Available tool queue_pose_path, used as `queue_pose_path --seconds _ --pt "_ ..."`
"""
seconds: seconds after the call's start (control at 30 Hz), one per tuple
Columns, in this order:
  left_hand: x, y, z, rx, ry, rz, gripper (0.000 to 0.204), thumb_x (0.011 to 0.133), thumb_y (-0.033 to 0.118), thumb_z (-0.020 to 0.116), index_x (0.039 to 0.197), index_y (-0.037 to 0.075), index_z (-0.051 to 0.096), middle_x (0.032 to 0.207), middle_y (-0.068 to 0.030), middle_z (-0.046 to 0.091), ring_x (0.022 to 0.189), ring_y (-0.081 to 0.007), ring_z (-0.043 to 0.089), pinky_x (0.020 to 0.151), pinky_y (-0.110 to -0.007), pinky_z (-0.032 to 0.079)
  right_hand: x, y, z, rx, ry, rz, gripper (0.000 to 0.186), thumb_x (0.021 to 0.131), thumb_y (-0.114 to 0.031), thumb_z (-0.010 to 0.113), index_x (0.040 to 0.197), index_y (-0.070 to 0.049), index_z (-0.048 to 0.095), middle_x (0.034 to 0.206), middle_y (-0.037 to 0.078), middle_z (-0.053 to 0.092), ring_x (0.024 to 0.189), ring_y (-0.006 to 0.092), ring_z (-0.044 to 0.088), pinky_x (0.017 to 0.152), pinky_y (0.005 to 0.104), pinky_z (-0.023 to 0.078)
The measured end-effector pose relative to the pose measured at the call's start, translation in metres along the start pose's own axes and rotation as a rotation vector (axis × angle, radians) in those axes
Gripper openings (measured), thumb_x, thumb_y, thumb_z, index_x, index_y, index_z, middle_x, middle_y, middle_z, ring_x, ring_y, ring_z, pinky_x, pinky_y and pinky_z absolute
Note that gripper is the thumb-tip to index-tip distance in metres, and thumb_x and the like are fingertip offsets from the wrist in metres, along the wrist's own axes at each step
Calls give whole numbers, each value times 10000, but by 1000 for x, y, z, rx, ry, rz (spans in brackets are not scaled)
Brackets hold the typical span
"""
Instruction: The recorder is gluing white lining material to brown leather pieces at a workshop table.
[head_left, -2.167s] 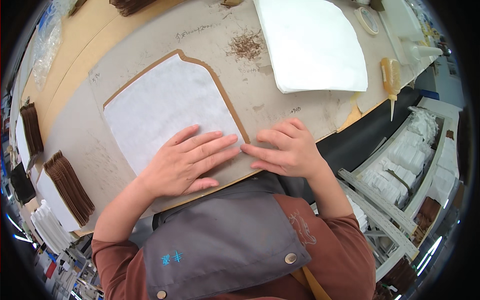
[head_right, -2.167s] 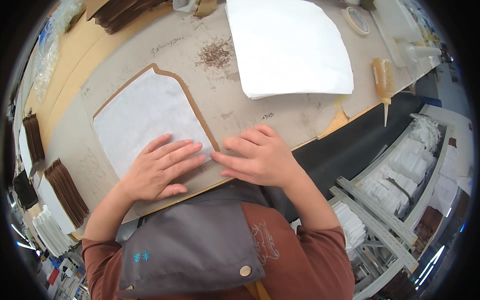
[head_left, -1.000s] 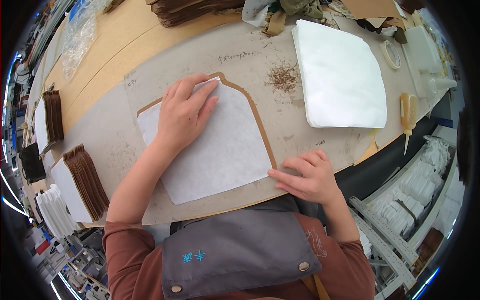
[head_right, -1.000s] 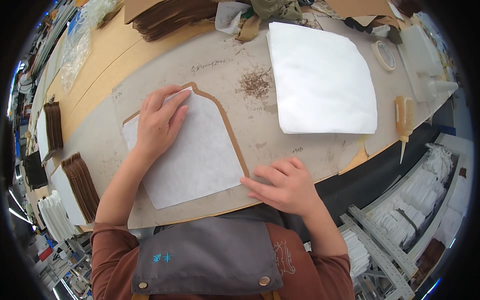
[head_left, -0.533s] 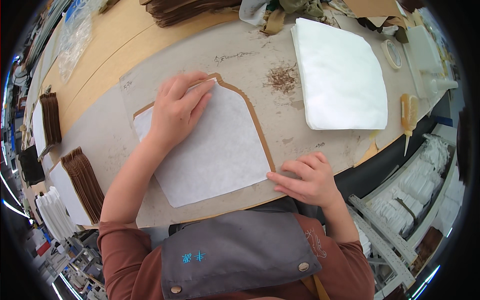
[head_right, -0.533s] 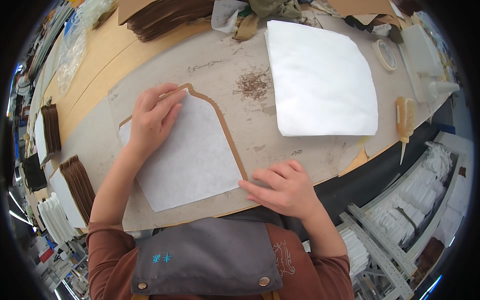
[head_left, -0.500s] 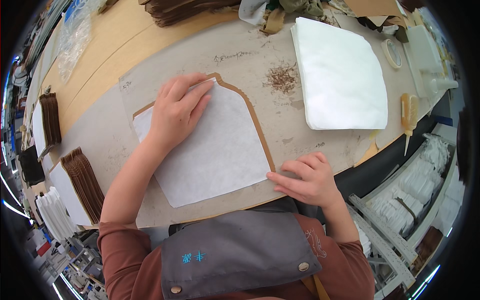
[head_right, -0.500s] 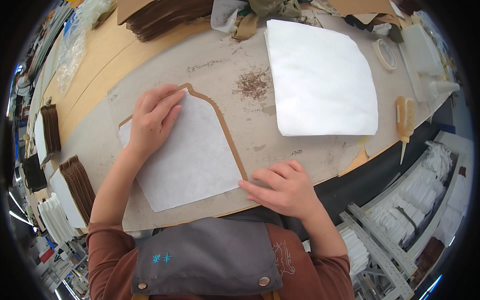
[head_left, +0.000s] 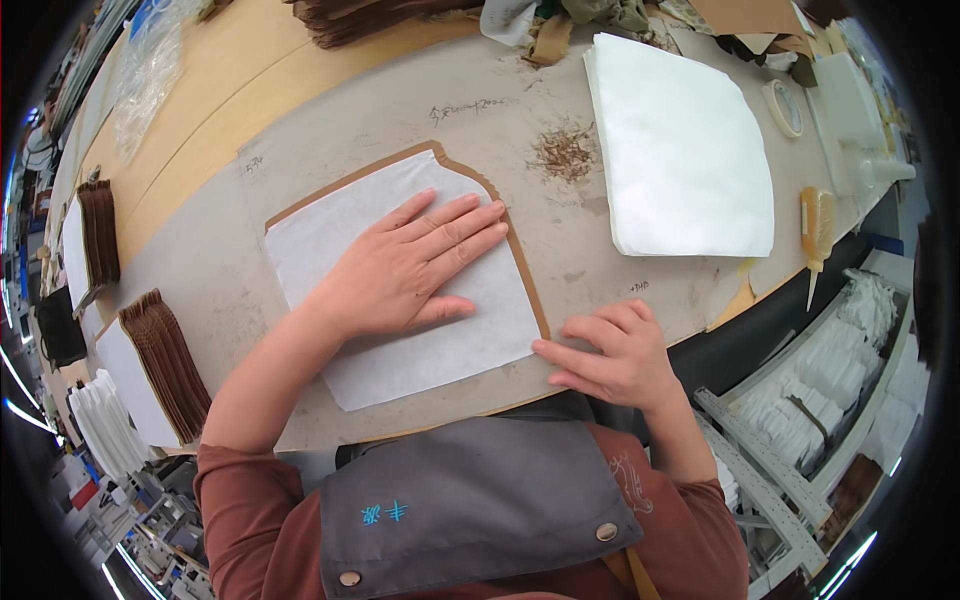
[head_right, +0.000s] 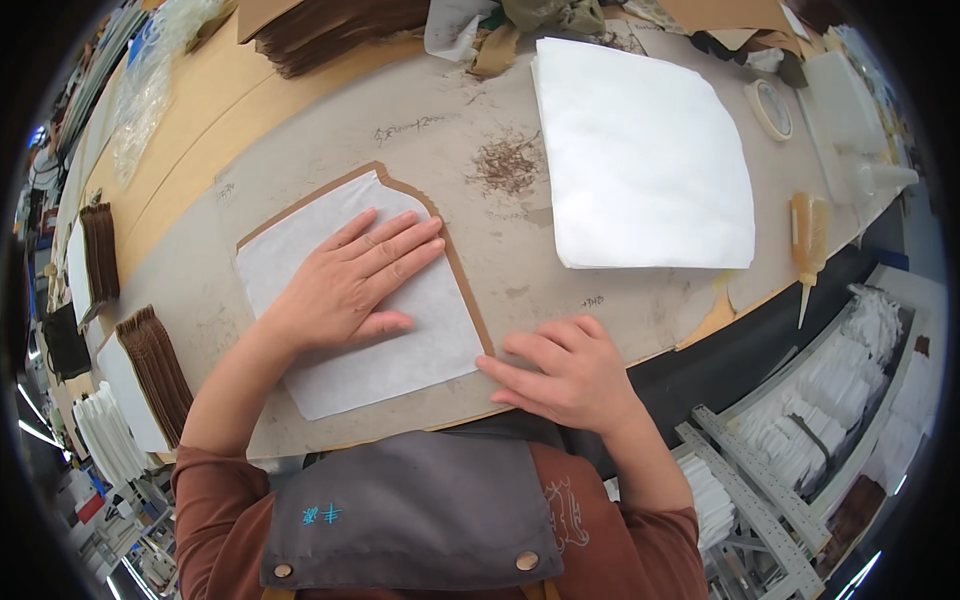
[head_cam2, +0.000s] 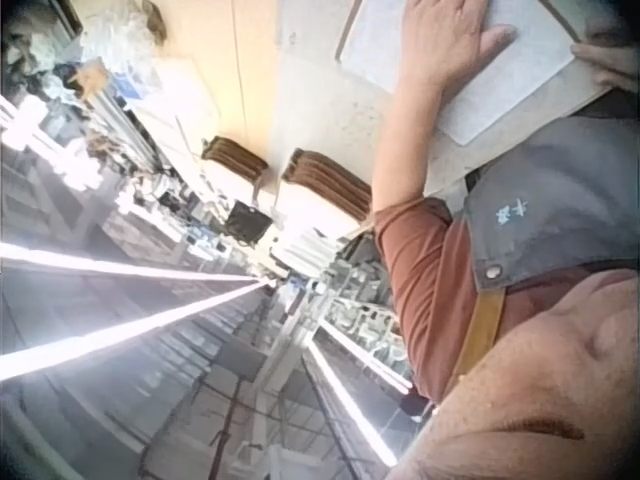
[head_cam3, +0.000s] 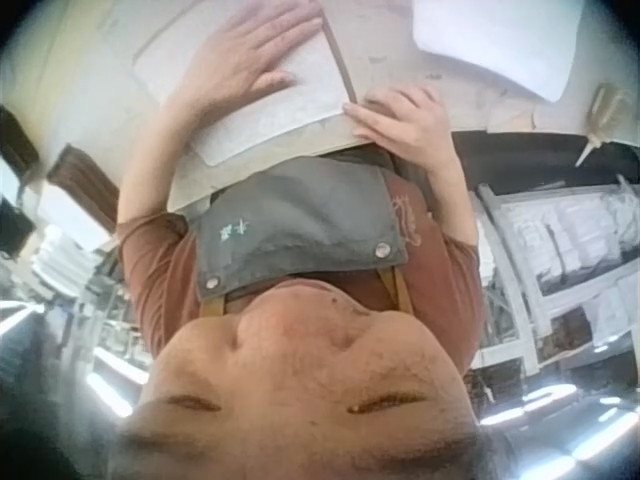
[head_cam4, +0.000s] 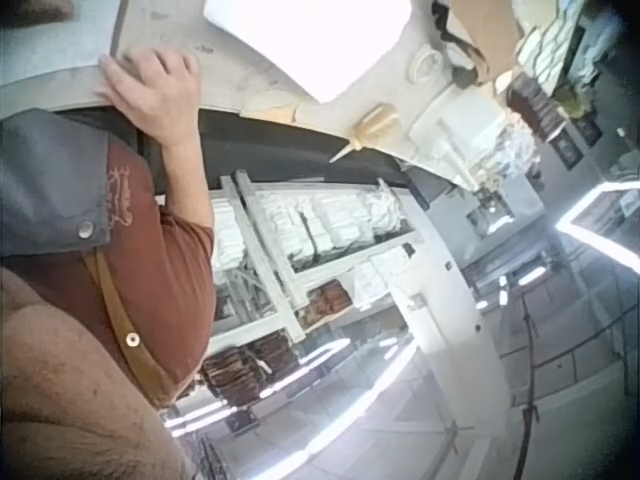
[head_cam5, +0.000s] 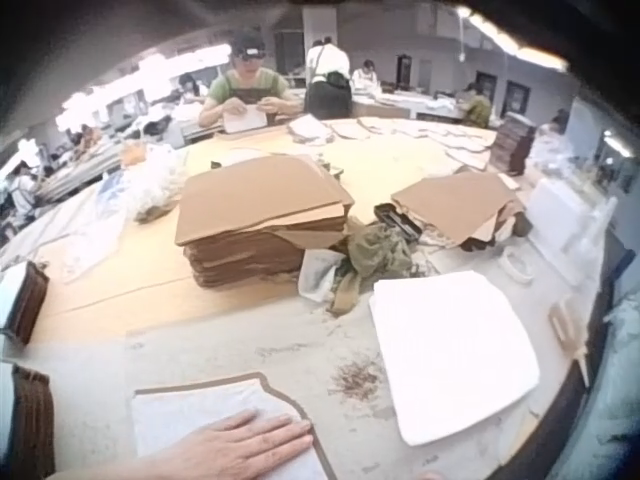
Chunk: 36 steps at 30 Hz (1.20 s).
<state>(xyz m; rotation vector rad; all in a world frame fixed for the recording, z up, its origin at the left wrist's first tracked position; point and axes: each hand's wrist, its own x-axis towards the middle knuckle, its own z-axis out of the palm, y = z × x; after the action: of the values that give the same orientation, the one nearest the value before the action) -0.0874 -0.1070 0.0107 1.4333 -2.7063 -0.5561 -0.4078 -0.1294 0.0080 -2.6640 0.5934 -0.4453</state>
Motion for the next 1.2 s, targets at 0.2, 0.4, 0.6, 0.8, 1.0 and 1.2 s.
queue_pose_path --seconds 0.2,0.4,0.6,0.8,1.0,1.2 --pt "1 -3 3 -37 100 -104 796 961 552 535 1591 110 335 1660 -66 319 1520 -253 316 1257 -484 224 1 -1 0 -8 10 1 415 750 -391 802 1152 -301 756 1043 -99 621 890 143 572 805 332 430" --pt "-3 -6 5 -52 92 -133 786 952 499 588 1590 116 336 1656 -65 328 1517 -257 323 1252 -478 236 4 0 4 -9 5 -8 384 758 -379 803 1134 -308 766 1029 -98 621 878 140 570 790 336 427" --pt "-13 1 10 -4 208 -233 789 969 503 573 1596 101 313 1667 -90 296 1536 -270 278 1261 -468 204 -1 -6 1 -54 -2 -17 341 785 -367 788 1122 -316 778 1025 -87 620 891 152 555 783 337 412" --pt "-56 -6 22 11 266 -580 780 988 464 562 1611 96 270 1682 -97 261 1555 -278 228 1264 -468 180 1 -6 4 -34 12 -9 340 781 -330 799 1119 -305 785 1013 -73 620 882 172 540 781 343 406" --pt "-115 -27 28 141 312 -902 795 995 441 557 1620 70 236 1680 -134 254 1557 -302 224 1257 -486 179 6 -6 7 -21 12 -19 324 780 -283 805 1102 -261 794 979 -50 627 840 184 530 779 350 388" --pt "-90 63 40 -34 360 -724 889 941 459 630 1614 37 231 1686 -178 211 1559 -330 211 1251 -521 162 4 -5 7 -24 29 -21 316 798 -290 795 1112 -261 792 982 -53 631 839 179 539 782 341 397"
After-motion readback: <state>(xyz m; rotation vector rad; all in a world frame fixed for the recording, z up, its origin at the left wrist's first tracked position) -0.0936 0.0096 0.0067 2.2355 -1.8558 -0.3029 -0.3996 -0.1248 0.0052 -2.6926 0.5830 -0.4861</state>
